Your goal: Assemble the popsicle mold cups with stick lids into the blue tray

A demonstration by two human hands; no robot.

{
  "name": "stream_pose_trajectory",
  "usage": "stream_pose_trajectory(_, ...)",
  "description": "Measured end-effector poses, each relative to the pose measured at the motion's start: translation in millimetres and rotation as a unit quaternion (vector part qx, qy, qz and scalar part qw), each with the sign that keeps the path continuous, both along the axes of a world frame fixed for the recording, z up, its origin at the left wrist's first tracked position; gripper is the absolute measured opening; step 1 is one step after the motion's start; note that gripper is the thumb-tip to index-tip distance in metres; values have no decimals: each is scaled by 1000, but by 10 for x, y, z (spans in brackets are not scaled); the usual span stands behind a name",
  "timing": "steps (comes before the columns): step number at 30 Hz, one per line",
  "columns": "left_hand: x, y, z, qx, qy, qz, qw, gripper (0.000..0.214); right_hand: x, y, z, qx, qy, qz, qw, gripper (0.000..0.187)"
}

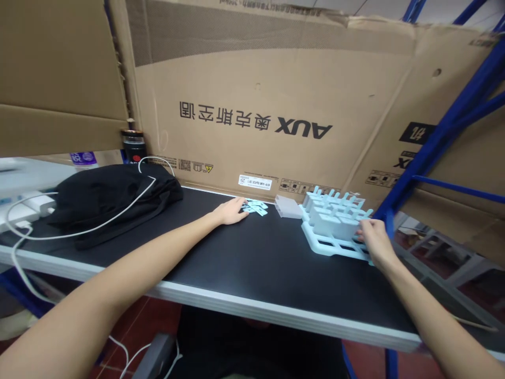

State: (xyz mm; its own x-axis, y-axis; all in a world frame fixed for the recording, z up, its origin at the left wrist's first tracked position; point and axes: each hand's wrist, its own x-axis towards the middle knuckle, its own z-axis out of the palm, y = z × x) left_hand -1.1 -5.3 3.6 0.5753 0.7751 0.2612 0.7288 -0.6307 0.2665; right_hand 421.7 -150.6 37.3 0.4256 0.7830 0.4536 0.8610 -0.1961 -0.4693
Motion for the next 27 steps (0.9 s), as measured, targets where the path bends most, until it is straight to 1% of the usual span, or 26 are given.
stream_pose_trajectory(2, -1, -6, 1, -2, 2, 2, 1000, 47, -56, -36, 15, -11, 38, 20, 999, 36)
stream_pose_trajectory(4, -1, -11, 2, -2, 3, 4, 1000, 47, -125, -64, 30, -42, 26, 17, 999, 41)
stream_pose_trajectory(6, 1, -16, 6, -2, 4, 5, 1000, 46, -187, -70, 37, -74, 0, -2, 997, 54)
stream_pose_trajectory(8, 4, -20, 11, -1, 5, 4, 1000, 45, -236, -58, 34, -85, -21, -28, 996, 67)
stream_pose_trajectory(12, 11, -18, 20, -2, 10, 1, 1000, 44, -317, -53, 37, -118, -64, -73, 988, 79)
stream_pose_trajectory(14, 12, -13, 18, -5, 12, 4, 1000, 45, -352, -68, 49, -129, -77, -89, 985, 82)
stream_pose_trajectory(20, 6, -7, -1, -1, 7, 4, 1000, 45, -403, -96, 68, -121, -82, -84, 986, 83)
stream_pose_trajectory(27, 2, 8, -18, 4, -1, -4, 1000, 42, -339, -82, 36, -116, -80, -74, 987, 86)
